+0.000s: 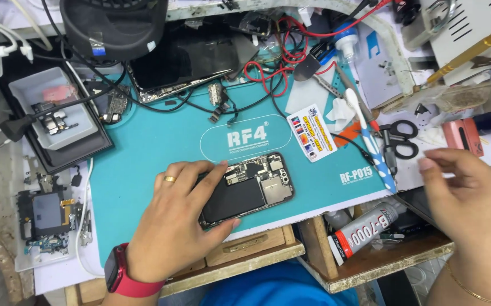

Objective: Cleaning and inspecting internal components of a disassembled smartphone using a toothbrush, cleaning solution, and precision tools.

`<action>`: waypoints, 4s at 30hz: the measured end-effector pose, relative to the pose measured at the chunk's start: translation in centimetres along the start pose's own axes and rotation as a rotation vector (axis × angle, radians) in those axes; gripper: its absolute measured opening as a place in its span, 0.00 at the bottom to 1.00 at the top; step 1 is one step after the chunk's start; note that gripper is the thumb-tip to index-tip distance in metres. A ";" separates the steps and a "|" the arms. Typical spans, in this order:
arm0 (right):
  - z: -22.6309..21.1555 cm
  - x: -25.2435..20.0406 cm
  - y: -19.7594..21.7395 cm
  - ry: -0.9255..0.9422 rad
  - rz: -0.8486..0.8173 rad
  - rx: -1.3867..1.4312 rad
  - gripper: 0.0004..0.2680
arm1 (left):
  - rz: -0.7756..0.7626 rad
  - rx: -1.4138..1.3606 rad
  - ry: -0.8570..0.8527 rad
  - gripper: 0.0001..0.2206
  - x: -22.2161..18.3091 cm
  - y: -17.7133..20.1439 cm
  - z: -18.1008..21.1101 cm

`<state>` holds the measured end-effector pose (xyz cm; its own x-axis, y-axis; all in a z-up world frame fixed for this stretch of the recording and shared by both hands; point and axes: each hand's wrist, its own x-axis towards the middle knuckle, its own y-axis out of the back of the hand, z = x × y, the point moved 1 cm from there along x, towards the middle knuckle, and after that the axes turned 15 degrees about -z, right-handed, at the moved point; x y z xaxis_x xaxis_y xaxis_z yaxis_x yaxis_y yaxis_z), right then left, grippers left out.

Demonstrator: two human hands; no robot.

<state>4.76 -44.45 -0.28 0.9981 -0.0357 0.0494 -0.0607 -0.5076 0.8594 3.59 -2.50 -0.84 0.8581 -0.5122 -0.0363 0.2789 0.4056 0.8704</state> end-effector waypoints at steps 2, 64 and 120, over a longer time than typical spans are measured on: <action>-2.3 0.8 -0.8 0.065 -0.049 -0.118 0.05 | 0.004 -0.010 0.001 0.38 0.0 0.0 0.0; -7.4 -1.1 0.5 0.008 -0.037 0.413 0.03 | -0.237 -1.730 0.597 0.19 -3.3 -7.9 9.9; -4.5 -5.2 -7.1 -0.173 -0.695 -0.510 0.15 | -0.042 -1.621 0.671 0.19 -6.9 -3.9 7.4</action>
<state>0.02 -36.75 -4.32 0.7911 -0.0125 -0.6115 0.6113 -0.0176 0.7912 -6.63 -6.14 -0.35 0.7367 -0.3375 -0.5860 0.0550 0.8936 -0.4455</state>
